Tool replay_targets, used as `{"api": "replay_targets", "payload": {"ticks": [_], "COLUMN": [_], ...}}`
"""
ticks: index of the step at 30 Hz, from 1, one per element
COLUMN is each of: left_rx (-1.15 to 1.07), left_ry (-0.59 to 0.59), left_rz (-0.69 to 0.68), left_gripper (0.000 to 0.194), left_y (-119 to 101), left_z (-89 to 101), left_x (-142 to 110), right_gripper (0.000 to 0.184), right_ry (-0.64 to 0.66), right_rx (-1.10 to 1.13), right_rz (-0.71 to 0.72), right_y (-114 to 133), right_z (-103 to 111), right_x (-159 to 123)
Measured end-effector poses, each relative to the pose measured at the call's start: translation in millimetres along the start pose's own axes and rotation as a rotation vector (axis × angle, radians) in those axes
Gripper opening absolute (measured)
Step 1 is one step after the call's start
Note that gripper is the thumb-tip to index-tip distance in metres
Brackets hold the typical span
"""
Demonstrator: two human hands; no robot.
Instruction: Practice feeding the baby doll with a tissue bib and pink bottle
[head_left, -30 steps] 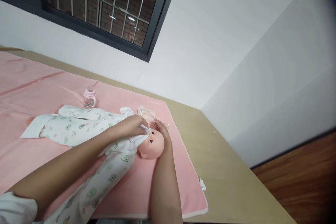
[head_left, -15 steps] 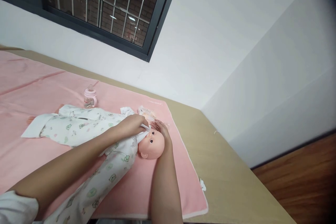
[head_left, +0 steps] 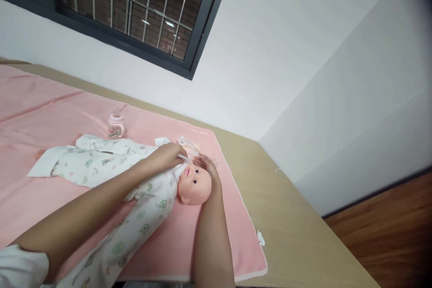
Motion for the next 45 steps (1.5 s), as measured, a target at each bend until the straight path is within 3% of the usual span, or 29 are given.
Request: {"api": "replay_targets", "payload": {"ticks": [9, 17, 23, 31, 45], "left_rx": [-0.064, -0.149, -0.073, 0.033, 0.048], "left_ry": [0.111, 0.229, 0.243, 0.204, 0.146], "left_rz": [-0.025, -0.064, -0.028, -0.016, -0.011], "left_gripper": [0.02, 0.021, 0.017, 0.008, 0.022], "left_y": [-15, -19, -22, -25, -17], "left_z": [18.4, 13.4, 11.0, 6.4, 6.5], "left_x": [-13, -20, -20, -20, -17], "right_gripper": [0.025, 0.029, 0.028, 0.028, 0.023], "right_ry": [0.025, -0.004, -0.023, -0.002, -0.012], "right_rx": [-0.026, -0.015, -0.026, -0.012, -0.007], "right_rz": [0.004, -0.002, 0.005, 0.001, -0.001], "right_y": [-8, -1, 3, -2, 0], "right_z": [9, 1, -5, 3, -1], "right_x": [9, 2, -5, 3, 0]}}
Point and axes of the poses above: each hand's wrist, its own x-axis towards the middle knuckle, its own z-axis out of the back of the hand, y = z × x, the point moved 4 cm from there along x, towards the middle knuckle, and after that the axes turned 6 degrees about y, right-handed, at the moved point
